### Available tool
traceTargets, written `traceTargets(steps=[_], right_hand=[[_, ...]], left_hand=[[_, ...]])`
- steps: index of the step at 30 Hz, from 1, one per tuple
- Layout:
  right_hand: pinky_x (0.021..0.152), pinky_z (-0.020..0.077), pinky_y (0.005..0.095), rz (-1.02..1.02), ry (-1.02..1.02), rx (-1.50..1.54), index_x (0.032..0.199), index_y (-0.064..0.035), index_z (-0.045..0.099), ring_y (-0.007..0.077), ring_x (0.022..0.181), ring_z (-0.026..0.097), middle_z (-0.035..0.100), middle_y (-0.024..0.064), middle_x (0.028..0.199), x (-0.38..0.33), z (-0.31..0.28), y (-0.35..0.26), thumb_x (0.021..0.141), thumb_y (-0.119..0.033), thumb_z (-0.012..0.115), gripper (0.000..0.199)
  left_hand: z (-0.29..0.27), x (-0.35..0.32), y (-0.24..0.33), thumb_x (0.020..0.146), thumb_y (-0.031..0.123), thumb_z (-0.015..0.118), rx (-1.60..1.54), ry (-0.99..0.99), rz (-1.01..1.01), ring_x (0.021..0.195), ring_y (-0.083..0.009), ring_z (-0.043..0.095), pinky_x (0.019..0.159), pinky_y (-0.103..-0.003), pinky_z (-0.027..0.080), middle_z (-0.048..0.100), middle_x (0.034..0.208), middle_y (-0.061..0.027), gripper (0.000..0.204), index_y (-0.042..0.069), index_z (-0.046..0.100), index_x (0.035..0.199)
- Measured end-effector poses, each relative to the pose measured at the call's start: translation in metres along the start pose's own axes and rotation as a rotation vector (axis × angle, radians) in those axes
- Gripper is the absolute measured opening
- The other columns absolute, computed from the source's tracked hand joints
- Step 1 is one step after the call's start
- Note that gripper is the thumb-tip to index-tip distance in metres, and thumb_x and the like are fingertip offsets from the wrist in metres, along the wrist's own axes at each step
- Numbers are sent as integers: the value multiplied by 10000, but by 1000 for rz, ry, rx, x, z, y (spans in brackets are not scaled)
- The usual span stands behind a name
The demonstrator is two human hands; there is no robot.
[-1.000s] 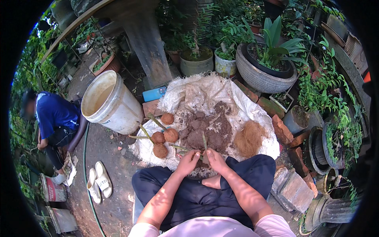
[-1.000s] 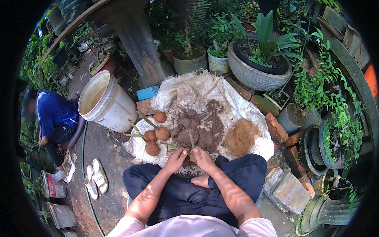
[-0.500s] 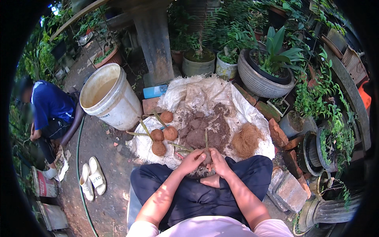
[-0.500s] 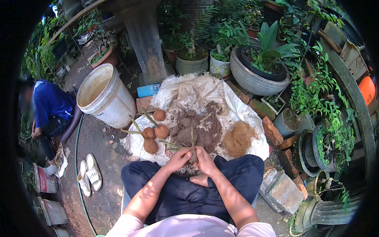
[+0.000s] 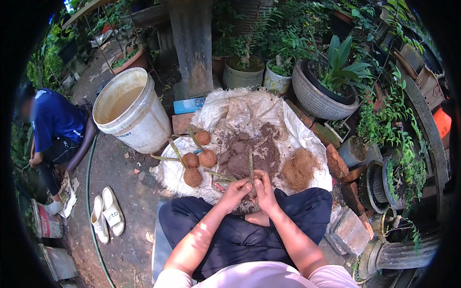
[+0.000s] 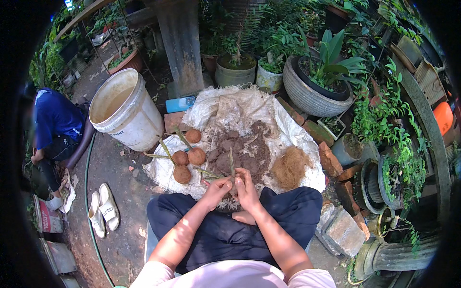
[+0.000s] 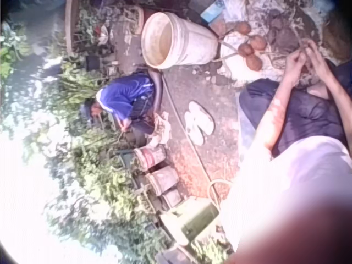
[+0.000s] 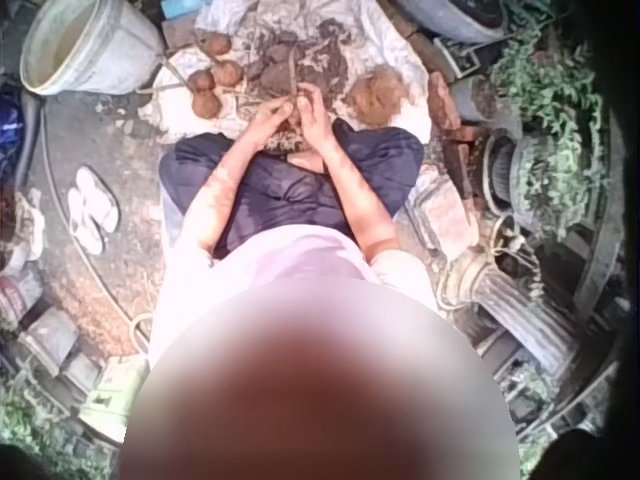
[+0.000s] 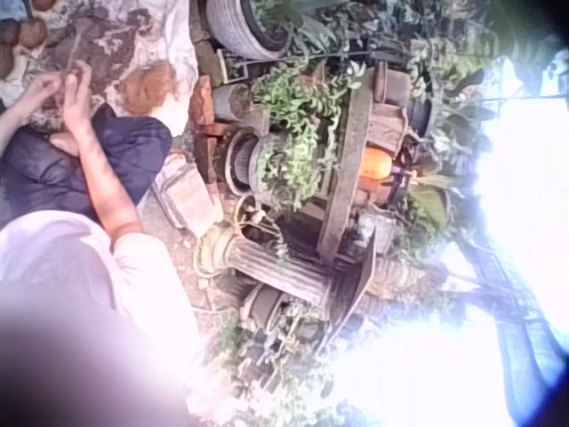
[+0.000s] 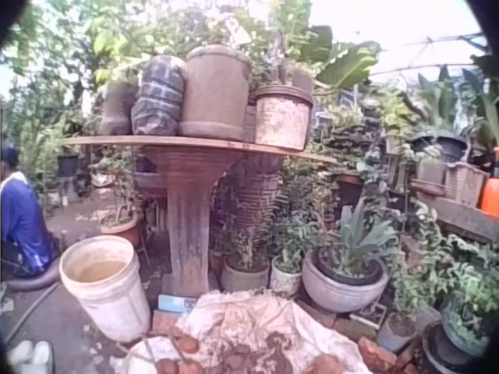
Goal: The person sits cross-legged and repeatedly scoops soil or clay from a pile, then rolls and shapes it into small balls by hand. The formed balls are placed on a nearby sack. The person occasionally adjusts the position of the material and continues the shaping process.
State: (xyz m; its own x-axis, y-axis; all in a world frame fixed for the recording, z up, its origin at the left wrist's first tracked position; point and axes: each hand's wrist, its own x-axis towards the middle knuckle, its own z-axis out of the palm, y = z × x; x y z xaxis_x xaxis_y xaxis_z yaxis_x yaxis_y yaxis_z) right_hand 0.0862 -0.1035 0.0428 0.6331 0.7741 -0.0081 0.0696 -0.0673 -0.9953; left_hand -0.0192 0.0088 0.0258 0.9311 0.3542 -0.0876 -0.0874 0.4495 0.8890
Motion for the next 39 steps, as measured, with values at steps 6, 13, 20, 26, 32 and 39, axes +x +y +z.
traceTargets(steps=[6,13,20,26,32,39], right_hand=[[590,489,262,285,-102,522,1448,-100,365,99,680,547,532,92,1224,4,5,2,1050,-475,448,553],[611,483,343,-34,-188,-109,1469,-93,370,194,660,613,641,113,896,-4,16,-19,1028,-595,364,668],[689,514,422,26,-83,-369,1381,-75,476,330,780,700,660,181,805,-1,24,-26,1055,-498,352,548],[702,509,363,-101,-58,-29,1463,-96,427,208,783,653,651,137,899,5,34,3,1066,-527,271,606],[722,497,328,155,-214,-9,1525,-110,367,175,738,576,583,79,900,-5,12,15,1052,-589,233,687],[977,437,353,61,-91,-72,1472,-99,474,232,1111,563,568,137,1252,-9,-4,37,1076,-525,231,630]], left_hand=[[4,0,4,984,218,658,-116,120,42,660,-111,615,580,-258,519,664,904,-48,307,-34,592,1147],[-1,0,-2,962,228,694,-181,274,105,684,-79,593,575,-245,500,639,866,-25,235,48,543,968],[-2,5,-14,1019,276,599,25,416,238,738,-60,566,611,-242,471,591,843,0,220,79,510,980],[7,-4,-13,1036,327,540,376,475,349,658,-69,548,550,-250,447,564,799,-10,287,59,480,1120],[-3,-1,-13,949,380,689,263,441,311,659,-78,593,584,-250,485,630,819,-31,434,26,512,1127],[-5,-5,-10,855,225,799,471,385,203,899,-117,638,793,-277,515,676,971,-69,435,4,525,1111]])
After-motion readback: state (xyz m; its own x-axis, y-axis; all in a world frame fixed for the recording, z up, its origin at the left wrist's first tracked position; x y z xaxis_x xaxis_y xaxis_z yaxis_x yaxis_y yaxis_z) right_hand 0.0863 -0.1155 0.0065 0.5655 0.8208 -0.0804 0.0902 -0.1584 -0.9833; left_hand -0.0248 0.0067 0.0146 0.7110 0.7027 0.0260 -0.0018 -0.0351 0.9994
